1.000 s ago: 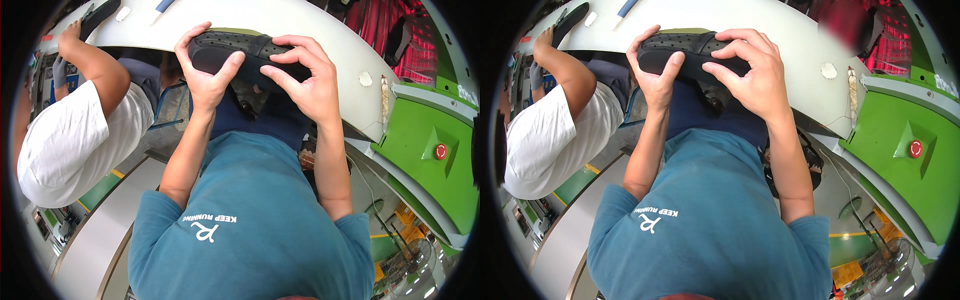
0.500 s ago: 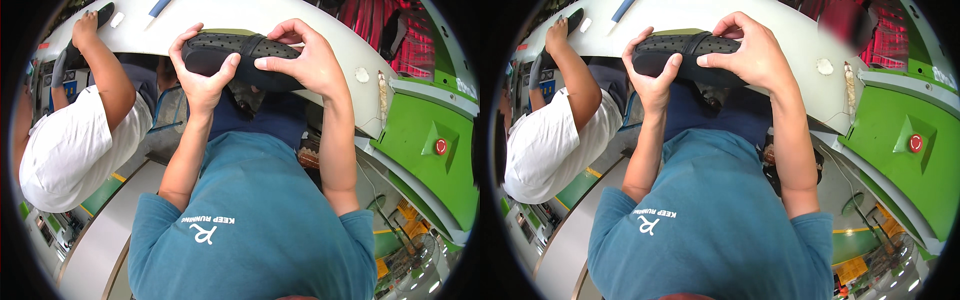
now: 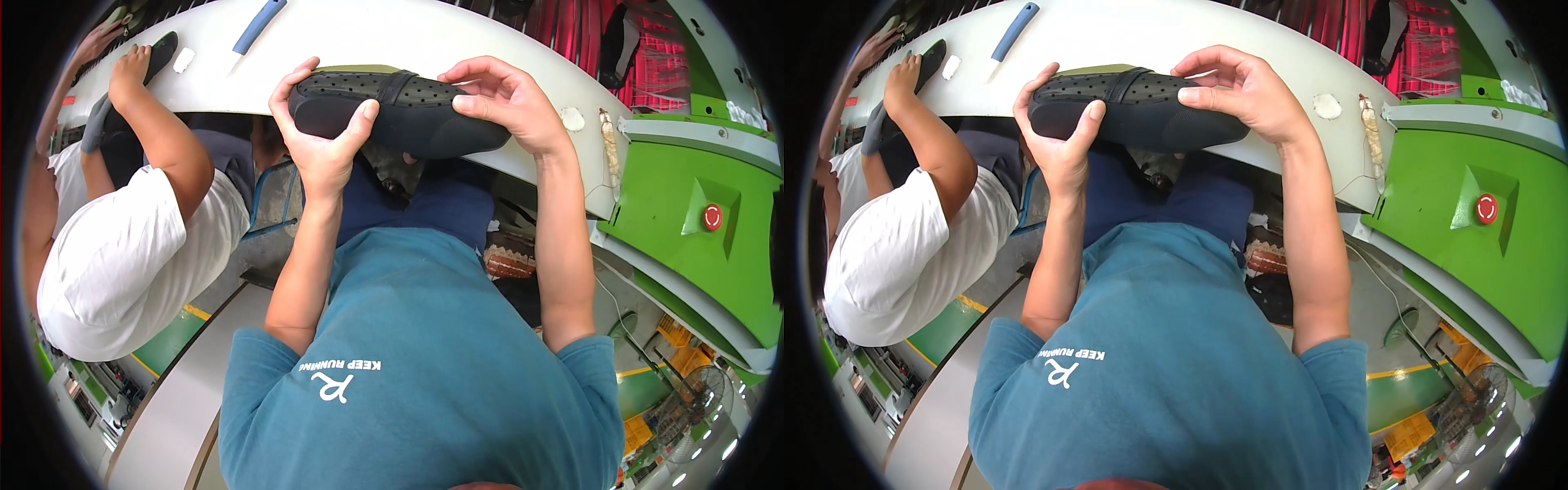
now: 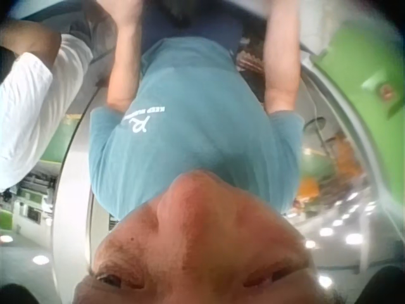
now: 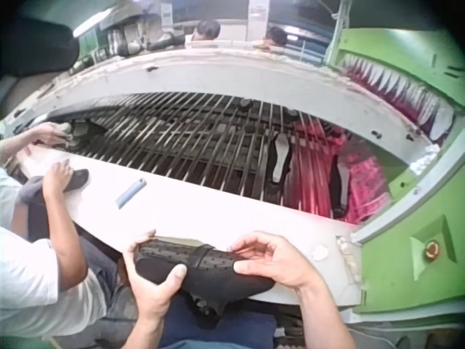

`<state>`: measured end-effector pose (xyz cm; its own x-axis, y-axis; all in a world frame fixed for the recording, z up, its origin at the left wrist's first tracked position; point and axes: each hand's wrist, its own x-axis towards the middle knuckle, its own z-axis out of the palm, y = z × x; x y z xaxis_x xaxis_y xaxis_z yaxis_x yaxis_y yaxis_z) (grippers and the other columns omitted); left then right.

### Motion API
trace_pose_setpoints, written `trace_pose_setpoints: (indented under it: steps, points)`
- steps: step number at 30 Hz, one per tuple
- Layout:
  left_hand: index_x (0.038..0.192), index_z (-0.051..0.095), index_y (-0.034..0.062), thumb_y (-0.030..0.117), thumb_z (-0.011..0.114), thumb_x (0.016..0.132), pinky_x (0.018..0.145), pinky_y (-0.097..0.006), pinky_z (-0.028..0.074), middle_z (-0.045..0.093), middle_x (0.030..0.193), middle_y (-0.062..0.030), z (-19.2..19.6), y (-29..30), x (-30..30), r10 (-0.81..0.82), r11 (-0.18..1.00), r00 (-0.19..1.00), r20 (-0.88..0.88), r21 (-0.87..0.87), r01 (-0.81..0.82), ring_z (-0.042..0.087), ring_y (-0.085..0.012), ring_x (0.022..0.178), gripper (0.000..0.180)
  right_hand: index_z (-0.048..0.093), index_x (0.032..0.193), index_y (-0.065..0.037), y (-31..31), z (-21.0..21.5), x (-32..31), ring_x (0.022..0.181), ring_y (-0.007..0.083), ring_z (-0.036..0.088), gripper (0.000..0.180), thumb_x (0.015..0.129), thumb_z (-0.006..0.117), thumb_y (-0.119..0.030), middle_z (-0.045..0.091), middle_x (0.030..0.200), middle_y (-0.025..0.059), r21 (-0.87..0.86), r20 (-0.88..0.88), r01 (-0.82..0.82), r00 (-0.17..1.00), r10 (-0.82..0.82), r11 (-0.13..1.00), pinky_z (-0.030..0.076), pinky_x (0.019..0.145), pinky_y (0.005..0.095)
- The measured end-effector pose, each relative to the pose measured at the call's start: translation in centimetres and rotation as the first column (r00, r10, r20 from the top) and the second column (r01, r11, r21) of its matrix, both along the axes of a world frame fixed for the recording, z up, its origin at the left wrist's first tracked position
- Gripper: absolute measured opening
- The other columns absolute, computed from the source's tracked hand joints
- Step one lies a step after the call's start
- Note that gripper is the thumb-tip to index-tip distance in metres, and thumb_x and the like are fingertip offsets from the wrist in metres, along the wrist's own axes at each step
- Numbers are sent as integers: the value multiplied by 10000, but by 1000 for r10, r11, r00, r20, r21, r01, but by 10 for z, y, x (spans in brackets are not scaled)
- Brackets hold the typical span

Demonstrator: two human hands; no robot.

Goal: The person assembles a black slip-on shoe by hand, fitting the upper onto the sole and pressing the edges to secure them. They repeatedly inspect the shoe, turning it over to check the fit, and use a small tool to adjust the seam at the heel. The person works at a station with a conveyor belt, handling the shoe one at a time.

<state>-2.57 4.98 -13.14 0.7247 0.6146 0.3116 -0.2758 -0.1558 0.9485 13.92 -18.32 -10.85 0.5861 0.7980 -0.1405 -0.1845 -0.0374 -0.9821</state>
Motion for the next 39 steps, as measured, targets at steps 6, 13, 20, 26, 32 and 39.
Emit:
trace_pose_setpoints:
  steps: [6, 13, 20, 26, 32, 39]
  points:
    - [1581, 348, 6, 113, 971, 858, 1206, -404, 467, 495, 1531, -165, 15, -5, 20, -66, 975, 992, -104, -220, 42, 539, -264, 1412, 961, 737, 1288, -22, 3, -10, -17, 1104, 136, 748, 350, 984, 875, -128, 775, 1230, 67, 66, -19, 238, 971, -237, 969, 614, 983, 308]
    - [1688, 220, -62, 95, 914, 925, 1202, -424, 504, 473, 1639, -264, 17, -66, -7, -240, 965, 955, -173, -151, 215, 547, -293, 1484, 1043, 553, 1470, -35, 21, -12, -82, 855, 136, 743, 603, 1038, 838, -345, 718, 1163, 110, -60, -90, 532, 840, -535, 845, 566, 614, 253]
    - [1519, 598, -78, 92, 900, 944, 1059, -346, 590, 761, 1373, -214, 35, -9, -20, -387, 916, 871, -301, -17, 401, 748, -223, 1229, 672, 565, 1533, -111, 20, 0, -80, 1431, 412, 524, 1050, 663, 1055, -435, 540, 1498, 176, 192, 823, 698, 268, -501, 690, 465, 1188, 532]
    - [1462, 688, -63, 75, 896, 940, 1036, -330, 582, 801, 1283, -179, 32, 19, -16, -394, 853, 804, -446, 147, 500, 752, -193, 1151, 579, 742, 1188, -178, 9, 12, -51, 1583, 382, 429, 662, 676, 1023, -490, 577, 1544, 78, 144, 939, 497, 206, -277, 856, 226, 1312, 705]
    - [1356, 781, -7, 239, 920, 928, 909, -323, 629, 855, 1114, -179, 32, 20, -10, -323, 828, 851, -414, 313, 466, 820, -201, 983, 512, 733, 977, -153, 18, 31, -40, 1331, 209, 657, 365, 790, 983, -342, 784, 1310, -12, -10, 908, 311, 401, -121, 950, 235, 1295, 529]
    - [1379, 778, -10, 161, 831, 1014, 985, -299, 591, 848, 1173, -149, 38, 12, -12, -325, 853, 847, -420, 257, 454, 778, -154, 1049, 406, 683, 848, -139, 14, 38, -34, 1292, 231, 645, 366, 798, 985, -340, 764, 1336, 5, -97, 846, 289, 528, -74, 952, 298, 1242, 478]
